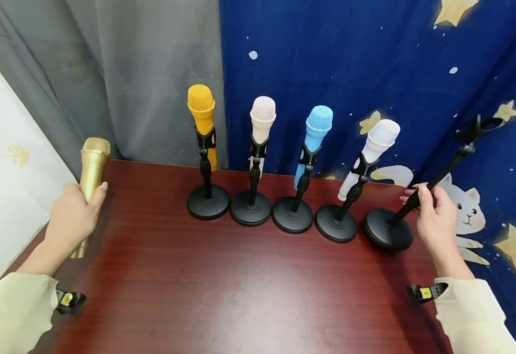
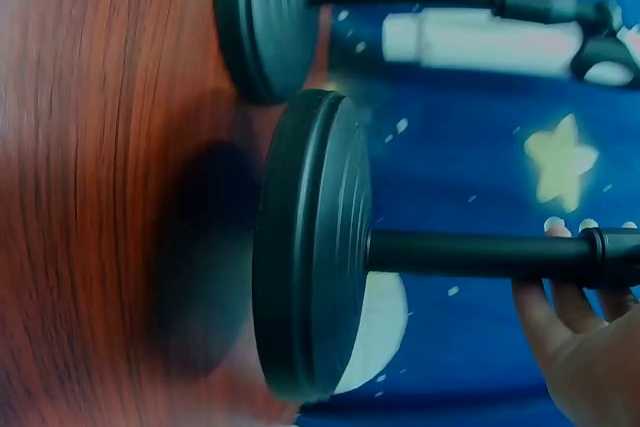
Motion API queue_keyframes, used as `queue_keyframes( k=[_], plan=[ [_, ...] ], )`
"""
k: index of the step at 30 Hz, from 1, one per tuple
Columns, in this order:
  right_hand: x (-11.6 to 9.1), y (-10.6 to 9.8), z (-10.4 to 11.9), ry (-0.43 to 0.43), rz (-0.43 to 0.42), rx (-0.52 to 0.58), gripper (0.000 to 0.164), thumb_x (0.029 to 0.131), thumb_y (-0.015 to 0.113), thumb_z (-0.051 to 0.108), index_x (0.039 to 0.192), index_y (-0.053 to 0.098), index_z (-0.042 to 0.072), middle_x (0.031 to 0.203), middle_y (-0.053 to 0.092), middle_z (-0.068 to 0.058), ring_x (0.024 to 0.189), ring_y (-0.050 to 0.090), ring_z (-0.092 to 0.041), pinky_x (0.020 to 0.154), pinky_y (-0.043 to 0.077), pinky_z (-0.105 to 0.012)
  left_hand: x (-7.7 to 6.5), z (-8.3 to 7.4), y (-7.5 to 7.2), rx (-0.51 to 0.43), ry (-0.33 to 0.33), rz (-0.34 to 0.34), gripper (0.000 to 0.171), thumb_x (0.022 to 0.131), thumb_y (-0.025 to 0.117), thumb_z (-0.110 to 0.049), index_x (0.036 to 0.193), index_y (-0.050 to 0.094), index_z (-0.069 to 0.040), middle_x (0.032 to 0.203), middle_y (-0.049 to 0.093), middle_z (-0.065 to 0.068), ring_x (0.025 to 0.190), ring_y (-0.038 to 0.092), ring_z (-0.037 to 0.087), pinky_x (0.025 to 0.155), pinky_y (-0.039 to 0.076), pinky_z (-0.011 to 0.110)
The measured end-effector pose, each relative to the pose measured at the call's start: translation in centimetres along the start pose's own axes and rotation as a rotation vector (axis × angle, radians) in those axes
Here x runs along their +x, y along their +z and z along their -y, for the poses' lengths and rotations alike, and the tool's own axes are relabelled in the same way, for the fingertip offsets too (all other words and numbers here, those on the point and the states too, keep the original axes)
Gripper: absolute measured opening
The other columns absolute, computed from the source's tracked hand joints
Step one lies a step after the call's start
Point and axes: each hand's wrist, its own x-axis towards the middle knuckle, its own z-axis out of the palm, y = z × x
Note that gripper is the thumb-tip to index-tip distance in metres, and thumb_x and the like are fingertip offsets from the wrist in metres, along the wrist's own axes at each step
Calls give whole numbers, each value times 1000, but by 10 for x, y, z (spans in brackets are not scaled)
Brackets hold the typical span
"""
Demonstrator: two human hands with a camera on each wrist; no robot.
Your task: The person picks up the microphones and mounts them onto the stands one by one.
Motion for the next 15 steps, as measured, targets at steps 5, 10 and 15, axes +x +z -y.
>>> queue_keyframes(
  k=[5,10,15],
  plan=[
    [-22,5,15,-54,-2,-18,22,108,46,26,115,61,12,97,68,18,83,71,5,78,53,-5,-11,-25,4,-5,43,15,68,103,41,-56,108,44,12,75,52,21,56,53,31,46,38,34],
    [-42,12,33,-152,69,-64,23,109,45,22,117,62,10,99,69,19,85,72,3,80,54,-7,-23,-52,9,-37,114,63,61,102,46,-56,108,45,5,71,52,15,58,52,27,52,38,33],
    [-59,24,47,-202,125,-30,25,108,46,19,116,62,1,99,72,15,87,73,2,82,54,-10,-34,-78,10,-79,153,102,56,101,48,-56,107,48,0,73,52,12,62,52,25,55,39,32]
  ],
)
